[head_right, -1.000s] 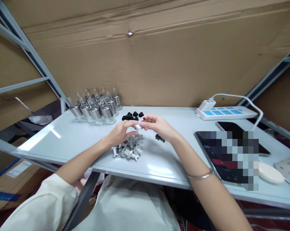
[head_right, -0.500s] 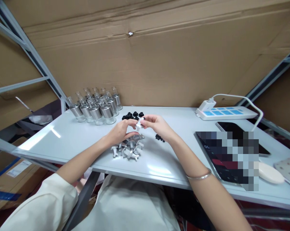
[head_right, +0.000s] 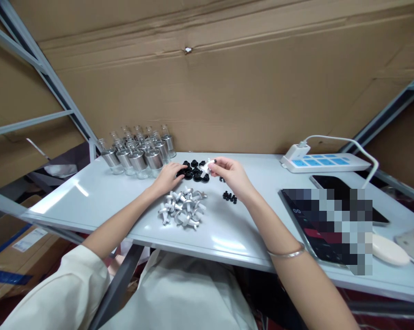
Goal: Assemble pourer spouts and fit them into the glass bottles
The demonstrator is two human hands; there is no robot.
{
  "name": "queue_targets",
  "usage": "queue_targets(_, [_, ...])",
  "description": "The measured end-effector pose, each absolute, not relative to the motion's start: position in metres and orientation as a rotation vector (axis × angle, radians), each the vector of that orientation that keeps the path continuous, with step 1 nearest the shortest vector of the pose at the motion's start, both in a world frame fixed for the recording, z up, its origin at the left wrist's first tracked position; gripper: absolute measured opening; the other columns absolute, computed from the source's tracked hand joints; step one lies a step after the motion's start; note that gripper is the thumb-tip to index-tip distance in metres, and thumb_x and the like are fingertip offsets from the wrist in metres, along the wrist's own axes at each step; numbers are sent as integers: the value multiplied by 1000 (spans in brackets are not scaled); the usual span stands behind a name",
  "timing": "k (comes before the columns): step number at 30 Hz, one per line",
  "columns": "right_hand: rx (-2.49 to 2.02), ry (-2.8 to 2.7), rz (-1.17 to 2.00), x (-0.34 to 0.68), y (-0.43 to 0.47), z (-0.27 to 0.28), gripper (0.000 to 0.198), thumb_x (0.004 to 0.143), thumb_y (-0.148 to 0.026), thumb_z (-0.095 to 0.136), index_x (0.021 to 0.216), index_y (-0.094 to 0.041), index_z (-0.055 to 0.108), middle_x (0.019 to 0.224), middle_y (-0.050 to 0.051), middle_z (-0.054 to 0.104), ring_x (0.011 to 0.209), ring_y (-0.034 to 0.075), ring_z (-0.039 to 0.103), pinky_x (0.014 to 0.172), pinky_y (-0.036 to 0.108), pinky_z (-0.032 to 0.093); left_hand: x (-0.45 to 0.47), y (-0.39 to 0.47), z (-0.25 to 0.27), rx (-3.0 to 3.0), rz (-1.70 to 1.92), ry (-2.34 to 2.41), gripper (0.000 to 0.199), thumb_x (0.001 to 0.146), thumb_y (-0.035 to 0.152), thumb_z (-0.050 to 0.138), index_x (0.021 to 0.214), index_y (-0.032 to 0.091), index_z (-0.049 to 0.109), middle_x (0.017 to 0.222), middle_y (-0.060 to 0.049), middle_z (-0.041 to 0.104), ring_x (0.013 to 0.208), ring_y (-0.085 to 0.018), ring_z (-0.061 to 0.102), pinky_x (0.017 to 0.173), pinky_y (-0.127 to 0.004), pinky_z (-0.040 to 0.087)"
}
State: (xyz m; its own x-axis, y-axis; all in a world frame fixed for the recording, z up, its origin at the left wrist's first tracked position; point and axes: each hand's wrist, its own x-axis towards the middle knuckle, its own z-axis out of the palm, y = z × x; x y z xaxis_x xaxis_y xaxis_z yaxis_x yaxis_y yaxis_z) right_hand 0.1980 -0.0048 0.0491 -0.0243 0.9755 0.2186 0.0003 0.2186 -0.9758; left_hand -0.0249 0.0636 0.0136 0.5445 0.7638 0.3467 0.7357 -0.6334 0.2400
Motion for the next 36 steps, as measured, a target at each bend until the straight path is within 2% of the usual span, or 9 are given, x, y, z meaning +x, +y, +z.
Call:
queue_targets(8, [-1036, -1309, 1066, 197, -7, 52, 32, 62, -46, 76, 76, -19, 67, 70, 0, 61, 65, 12, 51, 70, 29, 42, -28, 72, 5, 2645, 766, 1288, 33, 82, 6, 48, 112, 14, 58, 111, -10, 64, 107, -22, 57, 97, -40, 45])
queue_targets(16, [-1069, -1330, 1043, 195, -8, 54, 35, 61, -49, 75, 77, -19, 66, 69, 1, 60, 64, 13, 51, 70, 30, 43, -31, 79, -2, 2640, 746, 1279, 23, 80, 9, 53, 100, 14, 63, 104, -10, 67, 102, -23, 61, 94, -41, 47])
queue_targets(22, [-1066, -1339, 1043, 197, -7, 52, 34, 63, -48, 74, 78, -19, 66, 69, 1, 60, 64, 12, 51, 70, 30, 44, -31, 74, 3, 2585, 745, 1272, 40, 78, 5, 55, 117, 15, 55, 103, -9, 66, 99, -22, 62, 92, -39, 48])
queue_targets(26, [-1042, -1301, 1063, 196, -6, 51, 31, 64, -44, 74, 80, -19, 64, 67, -1, 59, 63, 11, 51, 69, 29, 44, -32, 69, 9, 2565, 804, 1285, 39, 81, 10, 53, 120, 16, 53, 106, -9, 64, 100, -22, 60, 92, -39, 47])
queue_targets(29, [-1027, -1251, 1067, 195, -6, 52, 28, 62, -39, 74, 77, -20, 60, 67, -2, 60, 61, 11, 51, 67, 29, 44, -31, 66, 13, 2528, 928, 1274, 31, 84, 13, 52, 114, 15, 56, 107, -9, 61, 100, -20, 60, 92, -37, 47])
queue_targets(33, [-1052, -1256, 1045, 194, -6, 54, 20, 62, -32, 70, 72, -20, 59, 64, -2, 59, 59, 11, 52, 64, 28, 44, -26, 65, 15, 2350, 1082, 1200, 18, 81, 15, 55, 97, 14, 62, 97, -6, 62, 85, -15, 61, 85, -33, 50])
queue_targets(36, [-1065, -1279, 1023, 194, -7, 55, 15, 62, -28, 67, 69, -20, 57, 61, -2, 58, 58, 11, 53, 63, 28, 44, -20, 64, 14, 2071, 1144, 1096, 15, 78, 16, 58, 92, 13, 62, 90, -6, 66, 79, -14, 63, 81, -31, 52])
